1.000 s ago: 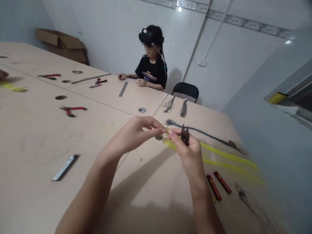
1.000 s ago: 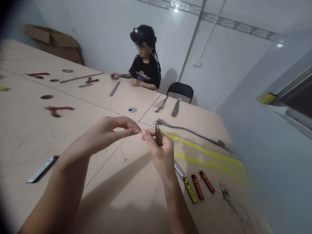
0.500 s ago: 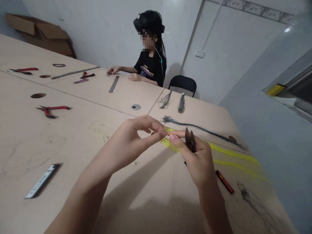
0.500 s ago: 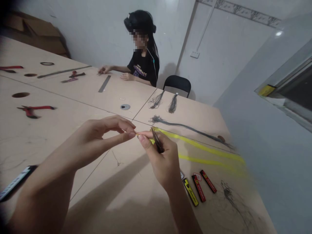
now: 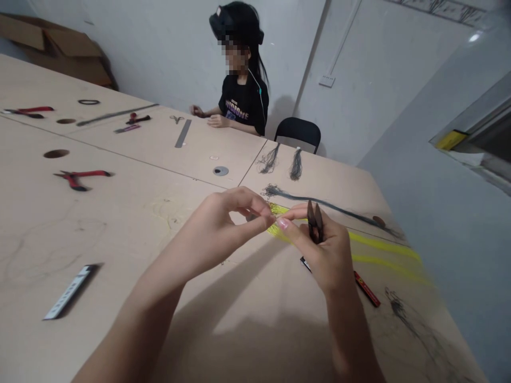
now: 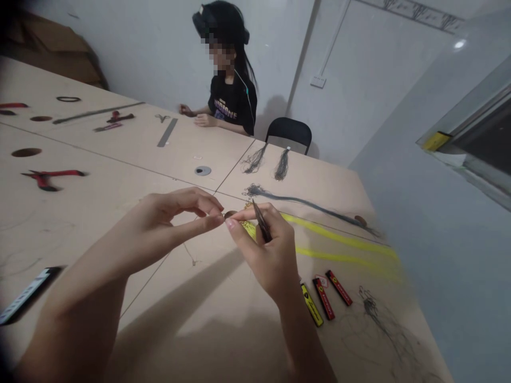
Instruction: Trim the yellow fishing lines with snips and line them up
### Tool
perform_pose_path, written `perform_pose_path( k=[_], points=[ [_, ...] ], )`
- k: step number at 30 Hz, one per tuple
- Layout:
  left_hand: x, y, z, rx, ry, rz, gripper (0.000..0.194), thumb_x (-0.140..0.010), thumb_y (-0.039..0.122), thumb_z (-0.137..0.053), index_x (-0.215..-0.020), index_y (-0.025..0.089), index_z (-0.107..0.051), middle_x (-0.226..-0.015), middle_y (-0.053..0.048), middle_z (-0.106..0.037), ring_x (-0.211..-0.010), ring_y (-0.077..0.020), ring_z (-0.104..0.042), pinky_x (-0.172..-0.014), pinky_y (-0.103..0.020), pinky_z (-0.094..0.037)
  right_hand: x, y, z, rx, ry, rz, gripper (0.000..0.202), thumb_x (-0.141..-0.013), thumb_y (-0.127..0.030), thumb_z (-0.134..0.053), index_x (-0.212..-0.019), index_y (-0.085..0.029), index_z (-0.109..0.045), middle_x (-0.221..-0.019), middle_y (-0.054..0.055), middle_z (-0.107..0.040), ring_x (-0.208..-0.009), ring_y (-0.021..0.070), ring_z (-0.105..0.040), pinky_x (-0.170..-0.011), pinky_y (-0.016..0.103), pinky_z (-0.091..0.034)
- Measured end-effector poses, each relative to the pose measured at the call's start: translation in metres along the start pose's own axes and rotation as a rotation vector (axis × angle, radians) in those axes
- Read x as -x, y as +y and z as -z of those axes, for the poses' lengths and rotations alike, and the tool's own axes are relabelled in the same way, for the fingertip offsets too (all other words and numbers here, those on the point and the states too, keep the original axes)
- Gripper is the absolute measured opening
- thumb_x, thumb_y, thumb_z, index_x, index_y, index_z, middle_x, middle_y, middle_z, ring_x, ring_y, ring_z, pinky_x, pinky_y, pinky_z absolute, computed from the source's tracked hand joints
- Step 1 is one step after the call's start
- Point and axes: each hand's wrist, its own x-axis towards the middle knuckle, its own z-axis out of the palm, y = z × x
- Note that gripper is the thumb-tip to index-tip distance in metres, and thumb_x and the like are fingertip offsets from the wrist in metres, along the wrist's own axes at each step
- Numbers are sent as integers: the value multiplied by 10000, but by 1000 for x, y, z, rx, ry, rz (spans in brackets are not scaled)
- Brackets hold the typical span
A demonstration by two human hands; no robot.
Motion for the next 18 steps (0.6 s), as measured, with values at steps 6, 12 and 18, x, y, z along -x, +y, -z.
perform_pose_path(
  k=[6,12,18],
  points=[
    [-1,1,-1,34,-25,6,202,-844,372,-642,-776,194,-711,-881,-37,-709,-838,-174,-651,-736,-279,-516,0,3,2,13,-71,13,46,-822,-244,-690,-813,-200,-681,-762,-21,-633,-504,62,-369,-495,234,-328],
    [-2,2,-4,71,-63,62,215,-849,373,-610,-754,194,-680,-798,-31,-699,-784,-184,-645,-686,-287,-515,-1,2,0,-10,-22,-16,84,-811,-264,-677,-759,-203,-652,-766,-24,-619,-488,58,-340,-474,230,-318],
    [-7,6,-12,279,-144,80,191,-861,311,-552,-729,202,-637,-776,-25,-695,-797,-174,-655,-754,-286,-537,2,11,-12,-209,57,-166,132,-810,-316,-654,-754,-200,-624,-535,-71,-428,-419,53,-272,-391,207,-207]
  ],
)
